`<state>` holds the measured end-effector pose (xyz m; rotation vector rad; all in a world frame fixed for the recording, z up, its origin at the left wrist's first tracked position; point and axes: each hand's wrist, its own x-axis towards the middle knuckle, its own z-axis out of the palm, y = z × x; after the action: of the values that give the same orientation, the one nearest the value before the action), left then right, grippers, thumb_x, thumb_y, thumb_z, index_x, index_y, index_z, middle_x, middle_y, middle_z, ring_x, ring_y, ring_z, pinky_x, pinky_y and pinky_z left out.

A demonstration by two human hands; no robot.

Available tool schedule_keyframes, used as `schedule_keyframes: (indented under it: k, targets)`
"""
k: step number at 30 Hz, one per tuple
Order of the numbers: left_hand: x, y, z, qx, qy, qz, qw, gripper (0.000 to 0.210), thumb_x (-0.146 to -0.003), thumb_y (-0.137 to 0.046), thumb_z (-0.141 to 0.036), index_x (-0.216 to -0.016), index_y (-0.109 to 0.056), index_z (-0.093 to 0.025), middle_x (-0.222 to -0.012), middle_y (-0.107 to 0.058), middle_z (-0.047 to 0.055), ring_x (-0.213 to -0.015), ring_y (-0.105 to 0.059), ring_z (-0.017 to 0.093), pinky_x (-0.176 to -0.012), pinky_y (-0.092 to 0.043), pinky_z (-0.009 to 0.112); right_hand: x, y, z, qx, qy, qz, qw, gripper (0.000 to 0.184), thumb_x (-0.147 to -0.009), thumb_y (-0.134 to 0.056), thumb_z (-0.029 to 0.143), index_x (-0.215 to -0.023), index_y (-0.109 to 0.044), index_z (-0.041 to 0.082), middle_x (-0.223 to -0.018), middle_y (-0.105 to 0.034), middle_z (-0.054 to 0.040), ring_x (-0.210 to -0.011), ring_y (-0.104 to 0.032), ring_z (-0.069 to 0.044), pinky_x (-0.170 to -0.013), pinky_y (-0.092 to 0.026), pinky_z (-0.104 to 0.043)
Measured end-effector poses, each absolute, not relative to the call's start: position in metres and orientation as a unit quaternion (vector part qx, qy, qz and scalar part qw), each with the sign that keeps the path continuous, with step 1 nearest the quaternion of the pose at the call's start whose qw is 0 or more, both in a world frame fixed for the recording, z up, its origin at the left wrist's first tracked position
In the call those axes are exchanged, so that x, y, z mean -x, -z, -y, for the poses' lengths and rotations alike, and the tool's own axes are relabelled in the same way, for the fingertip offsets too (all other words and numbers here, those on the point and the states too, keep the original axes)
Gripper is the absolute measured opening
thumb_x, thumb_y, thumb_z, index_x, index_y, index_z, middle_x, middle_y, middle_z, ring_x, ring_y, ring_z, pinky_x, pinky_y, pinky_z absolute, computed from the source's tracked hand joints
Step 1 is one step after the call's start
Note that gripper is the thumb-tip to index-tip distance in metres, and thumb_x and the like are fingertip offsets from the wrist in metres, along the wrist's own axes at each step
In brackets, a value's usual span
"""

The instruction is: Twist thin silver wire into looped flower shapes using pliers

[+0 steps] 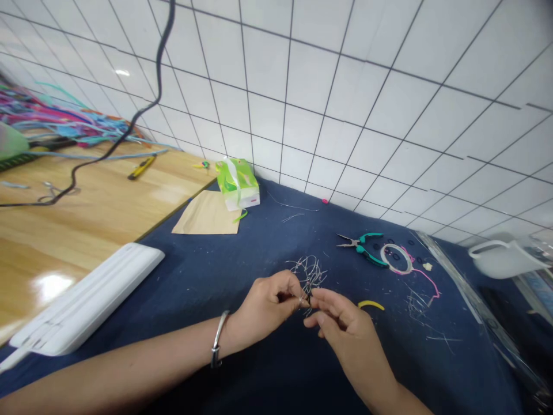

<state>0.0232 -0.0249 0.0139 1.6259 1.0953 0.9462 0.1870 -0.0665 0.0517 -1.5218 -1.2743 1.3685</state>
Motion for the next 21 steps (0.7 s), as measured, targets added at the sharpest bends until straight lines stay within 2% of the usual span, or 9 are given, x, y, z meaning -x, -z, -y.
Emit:
schedule_keyframes:
  k: [5, 9, 15, 17, 21]
  targets:
    - [-0.023, -0.017, 0.023, -0.671, -0.375, -0.455, 0.449, 0.009, -0.070, -0.055, -0.008, -0.070, -0.057, -0.018, -0.067, -0.063, -0.002, -0.055, -0.053, 0.009, -0.051, -0.038, 0.019, -0.184, -0.055, 0.072, 0.591, -0.531, 0.509, 0.331, 0.036, -0.075, -0.050, 0.016, -0.110, -0.055, 0.022, -0.109, -0.061, -0.0072, -0.082, -0.065, -0.019, -0.072, -0.051, -0.034]
    - [-0.022, -0.019, 0.021, -0.674, -0.359, -0.465, 0.447, 0.010, -0.070, -0.055, -0.008, -0.072, -0.056, -0.018, -0.068, -0.062, -0.002, -0.057, -0.053, 0.009, -0.053, -0.039, 0.019, -0.183, -0.056, 0.076, 0.579, -0.534, 0.529, 0.316, 0.043, -0.074, -0.048, 0.012, -0.116, -0.050, 0.023, -0.103, -0.065, -0.0065, -0.086, -0.065, -0.019, -0.077, -0.051, -0.036]
    - [-0.022, -0.020, 0.022, -0.691, -0.341, -0.470, 0.430, 0.011, -0.070, -0.052, -0.008, -0.074, -0.055, -0.018, -0.066, -0.061, -0.003, -0.053, -0.051, 0.008, -0.050, -0.038, 0.018, -0.182, -0.050, 0.083, 0.551, -0.505, 0.576, 0.332, 0.049, -0.076, -0.046, 0.011, -0.123, -0.041, 0.025, -0.117, -0.058, -0.0092, -0.094, -0.063, -0.020, -0.086, -0.048, -0.040]
    - [-0.022, -0.018, 0.023, -0.704, -0.333, -0.471, 0.414, 0.011, -0.071, -0.051, -0.008, -0.072, -0.054, -0.018, -0.065, -0.060, -0.003, -0.052, -0.050, 0.008, -0.049, -0.037, 0.018, -0.181, -0.047, 0.086, 0.539, -0.483, 0.608, 0.327, 0.054, -0.077, -0.045, 0.010, -0.127, -0.035, 0.025, -0.113, -0.060, -0.0089, -0.094, -0.063, -0.019, -0.089, -0.045, -0.040]
    - [-0.021, -0.012, 0.024, -0.723, -0.339, -0.451, 0.400, 0.014, -0.071, -0.049, -0.006, -0.075, -0.056, -0.018, -0.063, -0.059, -0.004, -0.052, -0.049, 0.007, -0.049, -0.037, 0.017, -0.175, -0.044, 0.093, 0.516, -0.431, 0.675, 0.303, 0.065, -0.074, -0.042, 0.004, -0.133, -0.023, 0.023, -0.085, -0.068, -0.0032, -0.085, -0.065, -0.018, -0.088, -0.045, -0.042]
